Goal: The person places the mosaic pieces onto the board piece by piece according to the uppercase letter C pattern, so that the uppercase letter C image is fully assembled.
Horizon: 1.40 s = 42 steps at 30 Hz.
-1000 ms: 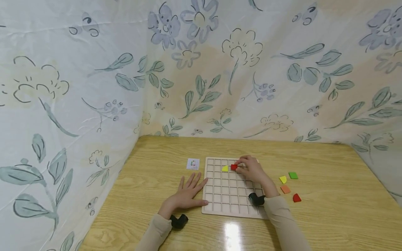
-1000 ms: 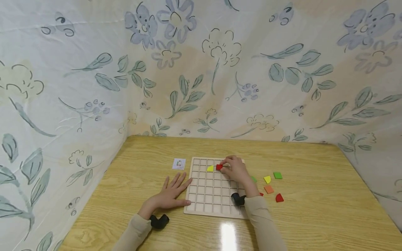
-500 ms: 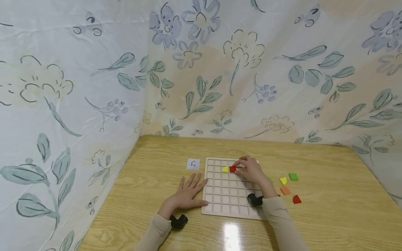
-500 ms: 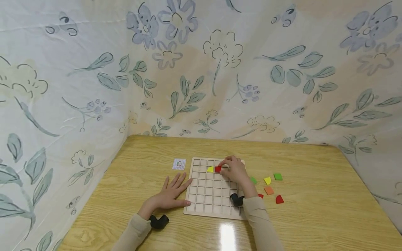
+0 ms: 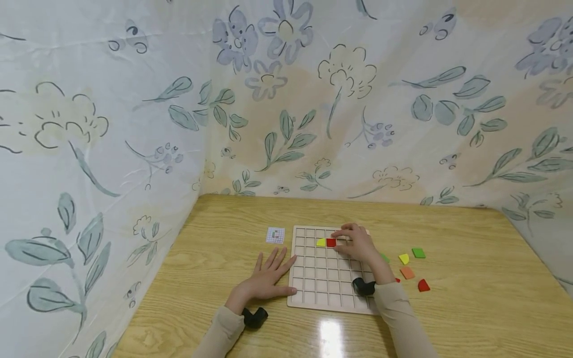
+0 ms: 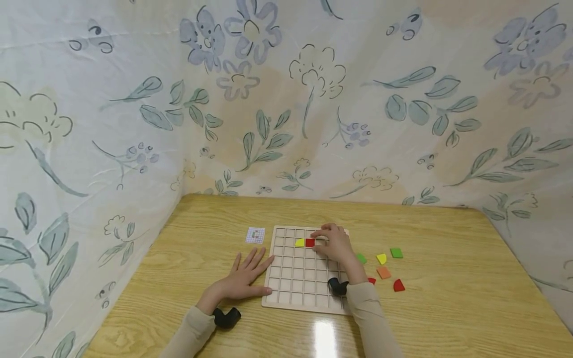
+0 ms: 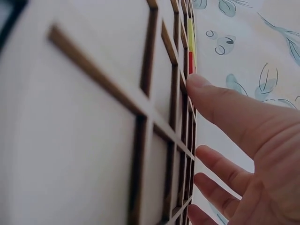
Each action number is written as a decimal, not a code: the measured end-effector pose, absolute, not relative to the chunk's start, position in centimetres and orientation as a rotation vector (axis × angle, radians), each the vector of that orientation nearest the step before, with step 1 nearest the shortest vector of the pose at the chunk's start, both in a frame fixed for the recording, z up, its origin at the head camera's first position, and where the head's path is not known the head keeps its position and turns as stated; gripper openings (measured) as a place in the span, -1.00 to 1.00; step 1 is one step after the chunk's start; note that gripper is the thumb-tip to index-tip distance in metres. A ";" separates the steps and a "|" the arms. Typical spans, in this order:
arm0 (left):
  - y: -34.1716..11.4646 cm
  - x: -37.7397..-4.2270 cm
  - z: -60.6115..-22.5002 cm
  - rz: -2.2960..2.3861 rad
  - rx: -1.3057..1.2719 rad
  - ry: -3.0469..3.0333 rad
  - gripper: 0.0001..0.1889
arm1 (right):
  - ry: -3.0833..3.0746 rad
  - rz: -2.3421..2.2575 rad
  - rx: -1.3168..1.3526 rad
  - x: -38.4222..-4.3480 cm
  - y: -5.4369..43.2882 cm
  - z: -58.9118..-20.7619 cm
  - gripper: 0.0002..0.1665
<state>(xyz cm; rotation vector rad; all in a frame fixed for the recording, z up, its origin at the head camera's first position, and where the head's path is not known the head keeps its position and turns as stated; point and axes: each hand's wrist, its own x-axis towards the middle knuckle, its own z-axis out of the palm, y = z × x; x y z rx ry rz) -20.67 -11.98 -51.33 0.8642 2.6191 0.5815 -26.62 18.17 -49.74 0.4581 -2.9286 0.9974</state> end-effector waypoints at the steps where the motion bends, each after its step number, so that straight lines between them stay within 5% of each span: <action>1: -12.0 -20.7 -51.3 0.582 0.866 2.619 -0.13 | -2.932 1.004 0.456 -26.6 18.2 -49.8 -0.63; 42: -12.2 -20.6 -51.1 0.638 0.879 2.605 -0.13 | -2.878 0.935 0.500 -23.7 23.3 -48.2 -0.56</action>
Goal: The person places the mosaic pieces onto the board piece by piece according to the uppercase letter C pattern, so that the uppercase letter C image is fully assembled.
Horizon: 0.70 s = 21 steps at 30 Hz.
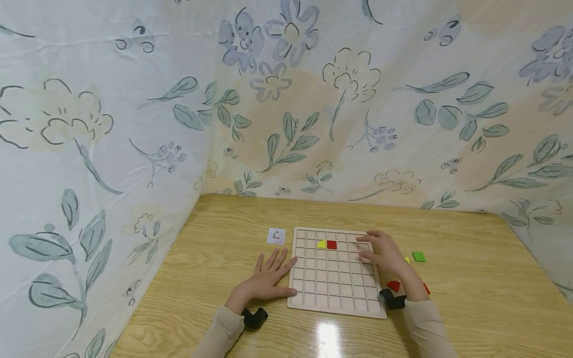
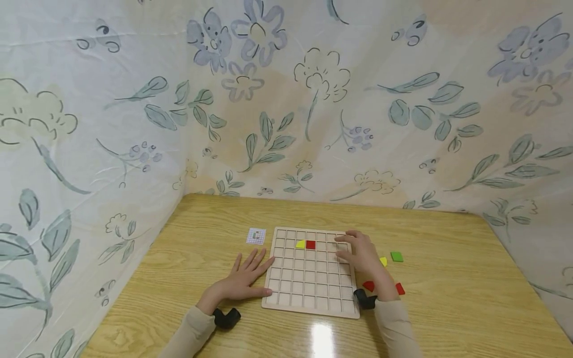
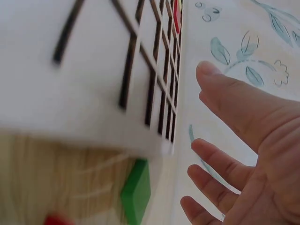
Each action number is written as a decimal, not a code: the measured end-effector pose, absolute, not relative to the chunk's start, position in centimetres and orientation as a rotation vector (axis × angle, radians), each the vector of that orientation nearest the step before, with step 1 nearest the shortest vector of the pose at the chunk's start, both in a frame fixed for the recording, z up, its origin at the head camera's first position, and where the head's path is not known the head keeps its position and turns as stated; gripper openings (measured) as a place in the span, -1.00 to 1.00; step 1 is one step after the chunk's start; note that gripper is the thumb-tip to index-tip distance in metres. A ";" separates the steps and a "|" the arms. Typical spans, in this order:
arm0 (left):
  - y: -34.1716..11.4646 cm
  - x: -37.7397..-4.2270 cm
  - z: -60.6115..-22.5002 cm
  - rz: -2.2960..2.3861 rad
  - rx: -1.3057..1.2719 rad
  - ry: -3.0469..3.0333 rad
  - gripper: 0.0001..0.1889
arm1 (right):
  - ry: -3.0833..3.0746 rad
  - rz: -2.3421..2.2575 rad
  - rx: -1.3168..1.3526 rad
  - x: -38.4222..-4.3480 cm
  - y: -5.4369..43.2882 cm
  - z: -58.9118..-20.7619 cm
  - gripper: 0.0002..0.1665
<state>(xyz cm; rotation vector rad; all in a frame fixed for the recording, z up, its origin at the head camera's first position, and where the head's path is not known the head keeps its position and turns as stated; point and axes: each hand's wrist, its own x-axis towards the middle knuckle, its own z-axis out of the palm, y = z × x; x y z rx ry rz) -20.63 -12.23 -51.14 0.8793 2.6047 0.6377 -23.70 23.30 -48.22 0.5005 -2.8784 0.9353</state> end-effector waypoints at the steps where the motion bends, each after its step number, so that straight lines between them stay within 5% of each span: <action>1: -12.2 -20.6 -51.2 0.633 0.880 2.606 -0.14 | -2.884 0.949 0.488 -23.6 23.6 -48.2 -0.56; 21: -12.2 -20.6 -50.7 0.649 0.887 2.595 -0.14 | -2.829 0.932 0.467 -22.6 28.3 -48.8 -0.56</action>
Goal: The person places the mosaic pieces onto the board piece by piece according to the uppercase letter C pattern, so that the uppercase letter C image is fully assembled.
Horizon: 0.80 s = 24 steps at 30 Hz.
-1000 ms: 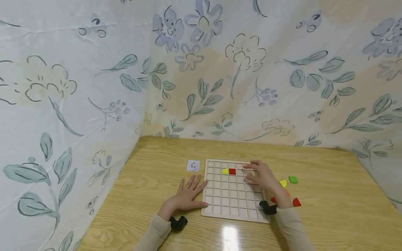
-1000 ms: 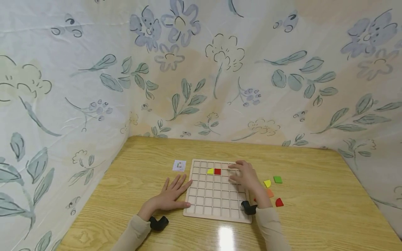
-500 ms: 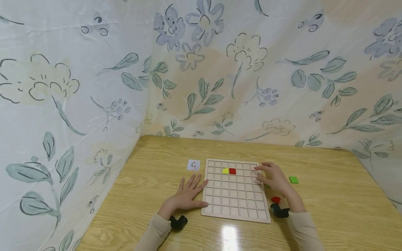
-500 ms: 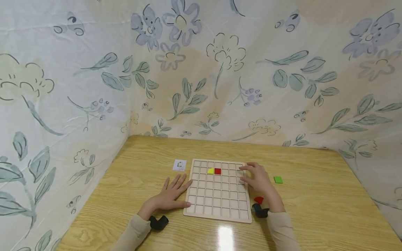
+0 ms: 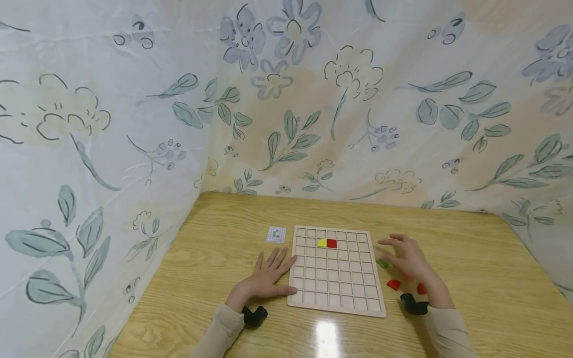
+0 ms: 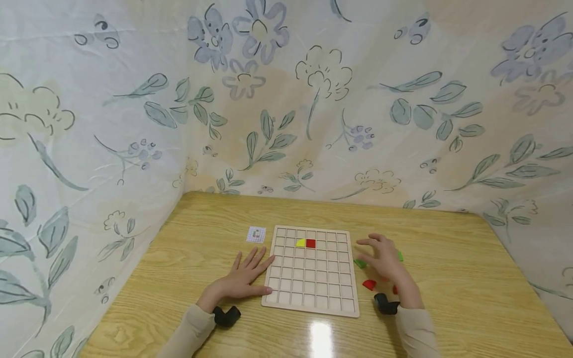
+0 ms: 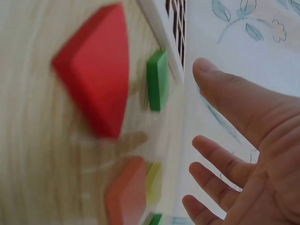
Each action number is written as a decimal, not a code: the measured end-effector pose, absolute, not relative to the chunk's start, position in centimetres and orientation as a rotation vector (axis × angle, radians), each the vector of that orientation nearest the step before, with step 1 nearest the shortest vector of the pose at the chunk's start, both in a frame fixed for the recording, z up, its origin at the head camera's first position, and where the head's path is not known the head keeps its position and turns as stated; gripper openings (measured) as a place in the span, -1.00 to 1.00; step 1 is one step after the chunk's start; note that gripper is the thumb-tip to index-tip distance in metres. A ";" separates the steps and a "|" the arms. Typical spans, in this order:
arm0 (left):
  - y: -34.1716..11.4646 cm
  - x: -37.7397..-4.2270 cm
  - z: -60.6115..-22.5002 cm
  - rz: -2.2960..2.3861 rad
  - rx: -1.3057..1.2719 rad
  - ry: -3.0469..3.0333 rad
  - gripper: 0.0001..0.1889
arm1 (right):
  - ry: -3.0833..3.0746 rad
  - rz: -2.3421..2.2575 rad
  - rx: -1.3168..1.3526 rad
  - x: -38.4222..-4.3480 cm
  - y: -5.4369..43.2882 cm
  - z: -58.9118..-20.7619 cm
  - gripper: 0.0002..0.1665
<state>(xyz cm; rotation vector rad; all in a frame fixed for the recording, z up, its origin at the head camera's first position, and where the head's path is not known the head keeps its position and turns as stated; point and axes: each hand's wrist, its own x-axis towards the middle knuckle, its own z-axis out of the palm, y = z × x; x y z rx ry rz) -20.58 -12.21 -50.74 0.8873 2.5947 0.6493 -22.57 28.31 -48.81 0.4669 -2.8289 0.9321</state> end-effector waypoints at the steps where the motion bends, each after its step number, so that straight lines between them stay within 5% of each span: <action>1: -12.2 -20.6 -50.7 0.649 0.884 2.595 -0.14 | -2.847 0.928 0.444 -22.5 28.6 -48.8 -0.56; 24: -12.2 -20.8 -50.8 0.626 0.871 2.602 -0.14 | -3.000 0.738 0.200 -20.9 32.4 -49.0 -0.45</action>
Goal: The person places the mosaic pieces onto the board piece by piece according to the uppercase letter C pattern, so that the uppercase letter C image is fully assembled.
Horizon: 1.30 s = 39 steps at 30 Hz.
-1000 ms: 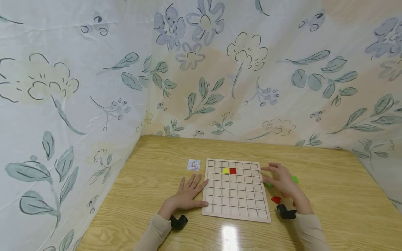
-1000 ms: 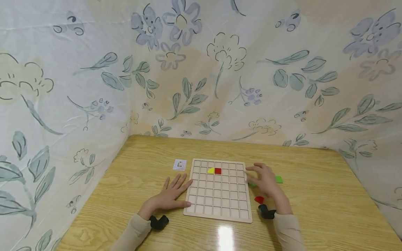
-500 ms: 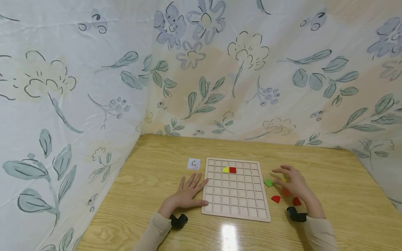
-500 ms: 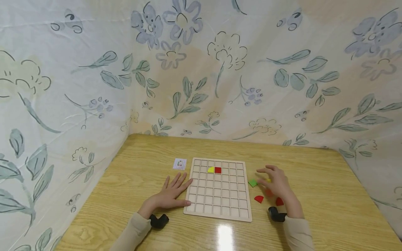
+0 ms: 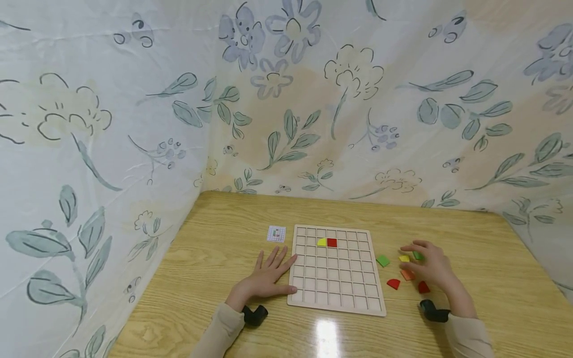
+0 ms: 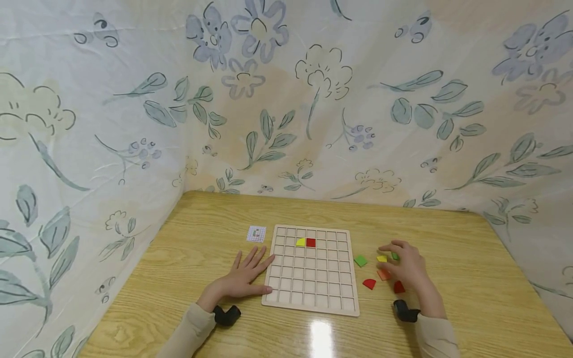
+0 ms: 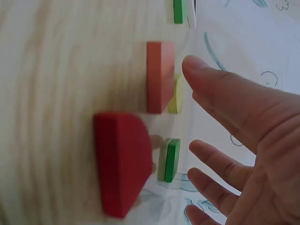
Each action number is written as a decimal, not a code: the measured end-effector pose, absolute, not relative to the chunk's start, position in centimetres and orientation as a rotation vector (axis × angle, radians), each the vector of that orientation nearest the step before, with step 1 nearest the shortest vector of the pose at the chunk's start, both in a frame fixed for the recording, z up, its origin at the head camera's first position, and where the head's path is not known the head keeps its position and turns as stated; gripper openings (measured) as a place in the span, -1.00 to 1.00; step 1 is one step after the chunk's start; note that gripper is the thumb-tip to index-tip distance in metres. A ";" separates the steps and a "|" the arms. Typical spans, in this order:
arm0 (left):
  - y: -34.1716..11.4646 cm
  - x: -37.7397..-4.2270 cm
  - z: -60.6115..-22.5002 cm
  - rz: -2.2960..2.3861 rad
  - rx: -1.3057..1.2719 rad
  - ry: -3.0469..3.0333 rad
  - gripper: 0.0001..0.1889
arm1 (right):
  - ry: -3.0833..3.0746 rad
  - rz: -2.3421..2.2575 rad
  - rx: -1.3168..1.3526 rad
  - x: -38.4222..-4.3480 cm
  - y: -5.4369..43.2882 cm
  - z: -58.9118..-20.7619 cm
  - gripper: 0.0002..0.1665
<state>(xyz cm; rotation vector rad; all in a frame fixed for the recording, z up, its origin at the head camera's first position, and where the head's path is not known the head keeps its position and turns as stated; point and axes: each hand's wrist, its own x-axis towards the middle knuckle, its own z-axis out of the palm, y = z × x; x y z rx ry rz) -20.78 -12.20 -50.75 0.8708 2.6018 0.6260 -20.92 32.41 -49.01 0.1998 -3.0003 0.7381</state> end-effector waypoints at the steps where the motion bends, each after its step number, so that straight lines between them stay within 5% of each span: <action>1: -12.2 -20.8 -50.8 0.625 0.872 2.604 -0.14 | -3.003 0.724 0.188 -20.9 32.5 -49.1 -0.45; 39: -12.2 -20.6 -50.7 0.611 0.893 2.624 -0.15 | -3.013 0.635 0.012 -21.3 31.6 -49.2 -0.59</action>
